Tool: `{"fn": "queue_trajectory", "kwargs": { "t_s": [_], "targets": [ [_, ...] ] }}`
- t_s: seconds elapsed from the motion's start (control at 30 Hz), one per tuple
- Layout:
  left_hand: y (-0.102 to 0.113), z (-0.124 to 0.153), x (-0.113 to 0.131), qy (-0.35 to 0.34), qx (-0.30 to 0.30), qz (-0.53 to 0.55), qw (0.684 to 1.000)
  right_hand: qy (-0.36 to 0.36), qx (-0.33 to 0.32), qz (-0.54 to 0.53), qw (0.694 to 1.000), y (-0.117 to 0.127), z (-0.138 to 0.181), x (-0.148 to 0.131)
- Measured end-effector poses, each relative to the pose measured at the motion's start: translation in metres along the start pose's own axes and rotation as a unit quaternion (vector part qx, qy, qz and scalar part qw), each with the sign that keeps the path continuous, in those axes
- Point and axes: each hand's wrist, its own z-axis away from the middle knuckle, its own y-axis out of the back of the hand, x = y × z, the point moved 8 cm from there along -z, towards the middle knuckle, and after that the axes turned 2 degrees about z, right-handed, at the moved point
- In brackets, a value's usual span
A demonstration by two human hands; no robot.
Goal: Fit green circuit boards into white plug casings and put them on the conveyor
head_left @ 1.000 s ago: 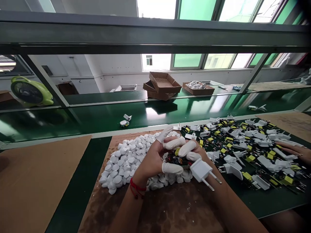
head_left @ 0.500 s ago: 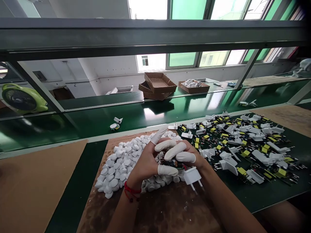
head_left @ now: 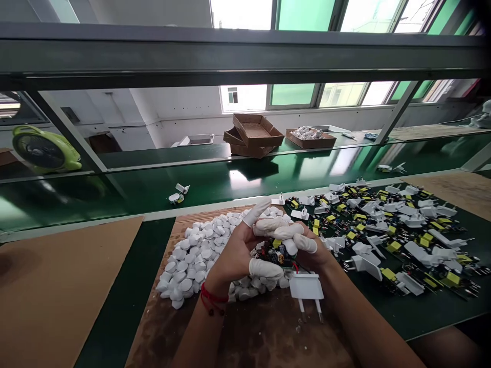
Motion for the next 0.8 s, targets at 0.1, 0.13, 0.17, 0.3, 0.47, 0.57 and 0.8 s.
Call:
{"fn": "queue_trajectory", "kwargs": {
  "t_s": [0.1,0.13,0.17,0.3,0.47,0.57,0.8],
  "targets": [
    [0.0003,-0.0007,0.0002,-0.007,-0.013,0.012,1.0,-0.018,-0.003,0.006,1.0,0.0007,0.0006,0.004],
    [0.0004,-0.0011,0.0005,-0.011,-0.015,0.016,1.0,-0.021,-0.011,0.007,1.0,-0.0001,0.0004,0.0041],
    [0.0003,-0.0015,0.0008,-0.016,-0.017,0.02,1.0,-0.021,-0.021,0.006,1.0,-0.0014,0.0,0.0033],
    [-0.0008,-0.0023,-0.0017,-0.012,-0.019,0.023,0.999,-0.01,-0.048,-0.026,0.998,-0.0051,-0.002,-0.003],
    [0.0008,-0.0027,-0.0038,0.0,-0.004,0.015,1.0,-0.022,0.009,-0.049,0.999,0.0018,-0.0036,0.0018],
    [0.0019,-0.0031,-0.0021,-0.007,0.007,0.015,1.0,-0.025,0.021,-0.048,0.998,0.002,-0.0054,0.0041],
    [0.001,-0.0024,0.0,-0.011,-0.004,0.003,1.0,-0.007,0.015,-0.033,0.999,0.004,-0.004,0.0012]
  ]
}}
